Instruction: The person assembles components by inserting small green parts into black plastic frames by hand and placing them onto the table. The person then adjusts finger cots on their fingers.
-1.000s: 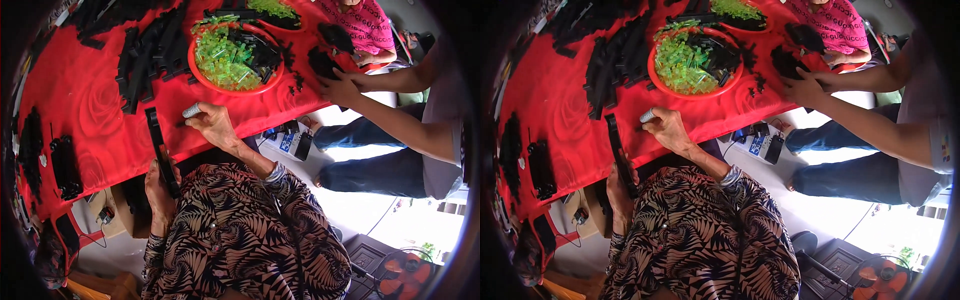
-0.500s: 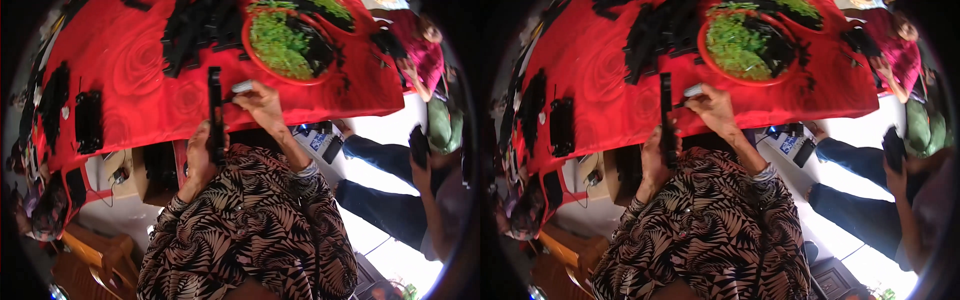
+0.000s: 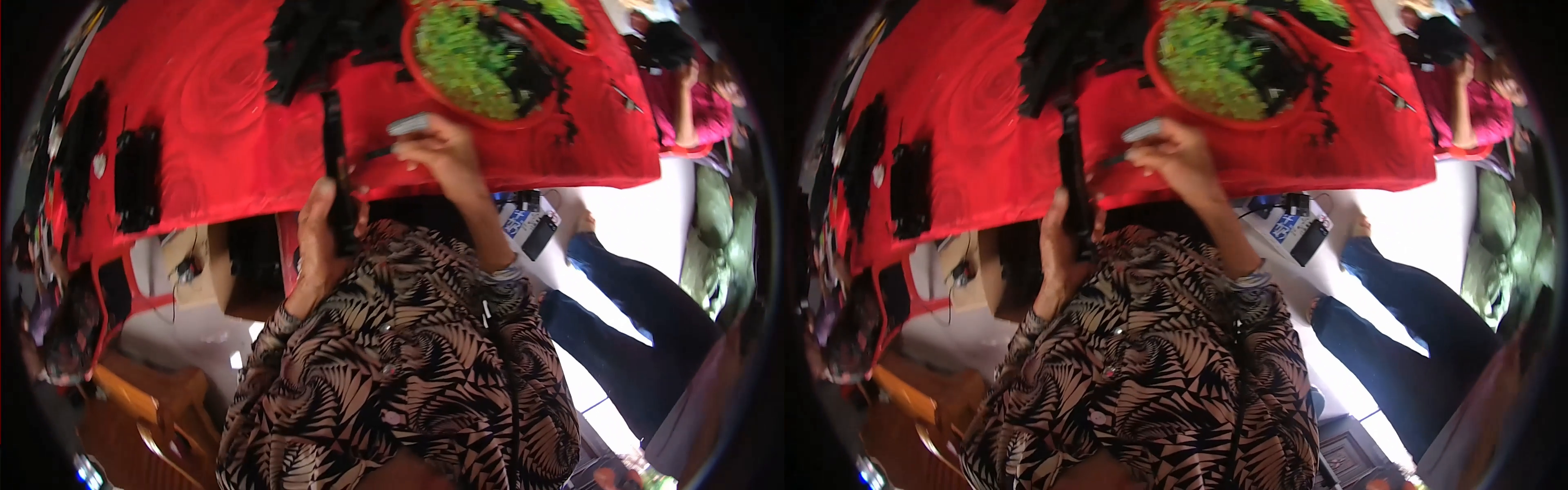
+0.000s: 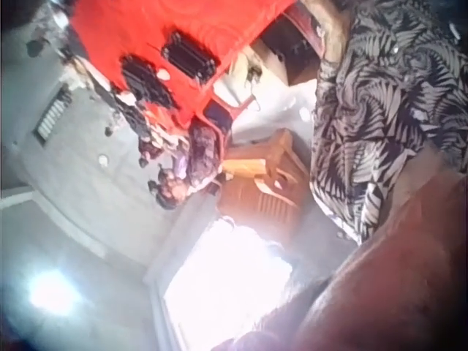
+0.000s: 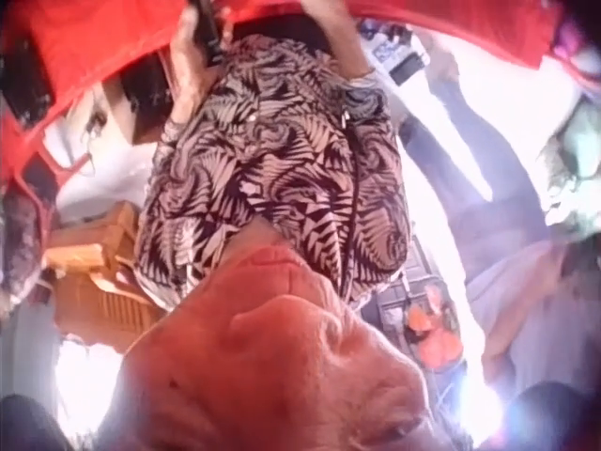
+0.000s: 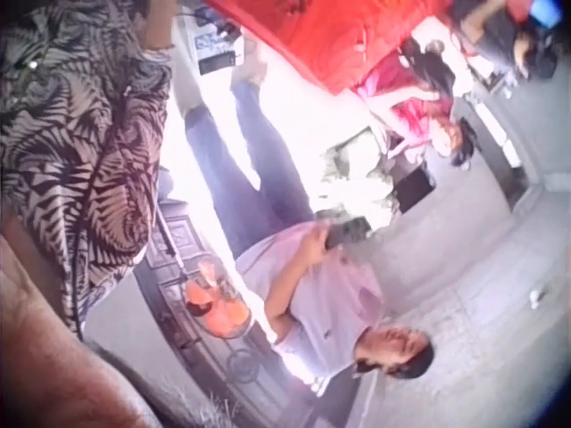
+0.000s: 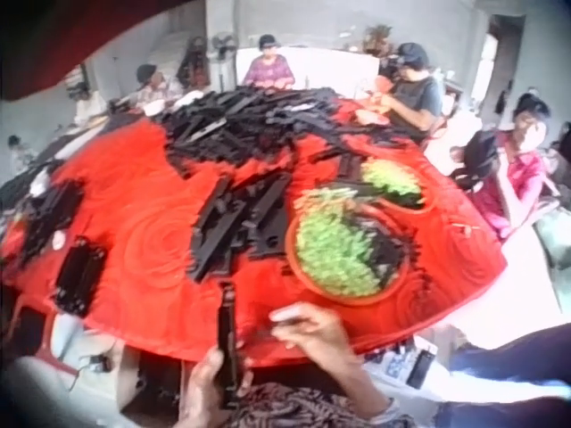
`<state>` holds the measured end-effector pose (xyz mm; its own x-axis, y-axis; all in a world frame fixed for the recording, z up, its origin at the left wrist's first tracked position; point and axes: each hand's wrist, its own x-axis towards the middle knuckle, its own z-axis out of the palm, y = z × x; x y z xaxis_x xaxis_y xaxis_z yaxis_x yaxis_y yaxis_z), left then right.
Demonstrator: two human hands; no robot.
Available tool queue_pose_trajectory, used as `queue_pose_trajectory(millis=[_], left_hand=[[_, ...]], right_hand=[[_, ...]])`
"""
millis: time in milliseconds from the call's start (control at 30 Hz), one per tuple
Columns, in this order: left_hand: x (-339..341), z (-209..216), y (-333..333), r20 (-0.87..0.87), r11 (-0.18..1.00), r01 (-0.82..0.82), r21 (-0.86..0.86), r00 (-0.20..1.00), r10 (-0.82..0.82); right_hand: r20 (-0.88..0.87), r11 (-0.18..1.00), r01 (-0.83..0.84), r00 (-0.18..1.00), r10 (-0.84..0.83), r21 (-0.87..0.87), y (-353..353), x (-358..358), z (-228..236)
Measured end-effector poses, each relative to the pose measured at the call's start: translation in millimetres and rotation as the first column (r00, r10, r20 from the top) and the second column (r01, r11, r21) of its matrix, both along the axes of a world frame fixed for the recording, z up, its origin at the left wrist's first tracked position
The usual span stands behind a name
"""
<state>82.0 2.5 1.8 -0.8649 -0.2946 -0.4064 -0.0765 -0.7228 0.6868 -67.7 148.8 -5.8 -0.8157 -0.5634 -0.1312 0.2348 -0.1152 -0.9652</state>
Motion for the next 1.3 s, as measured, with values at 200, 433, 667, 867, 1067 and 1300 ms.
queue_pose_trajectory(millis=[200,433,667,867,1067,1300], left_hand=[[-19,15,-6,0.014,0.971,0.043,-0.235,0.999,-0.041],[-28,10,0,0.0,0.931,0.057,-0.36,0.998,-0.061],[-26,0,3,-0.019,0.929,0.047,-0.367,0.998,-0.058],[-26,-3,8,-0.111,0.921,-0.059,-0.384,0.994,0.018],[-24,-10,13,-0.075,0.9,-0.051,-0.433,0.997,0.021],[-22,-5,15,-0.037,0.905,-0.001,-0.425,0.999,-0.017]], right_hand=[[0.108,0.995,0.02,0.994,-0.01,-0.094,14,7,11],[0.104,0.999,-0.026,0.994,0.03,-0.042,11,20,13],[0.059,0.998,0.016,0.998,-0.02,0.063,10,37,17],[-0.024,0.987,0.045,0.999,-0.041,0.155,4,42,22],[-0.03,0.985,0.022,0.999,-0.017,0.172,4,45,28],[-0.14,0.965,0.05,0.99,-0.013,0.257,14,43,29]])
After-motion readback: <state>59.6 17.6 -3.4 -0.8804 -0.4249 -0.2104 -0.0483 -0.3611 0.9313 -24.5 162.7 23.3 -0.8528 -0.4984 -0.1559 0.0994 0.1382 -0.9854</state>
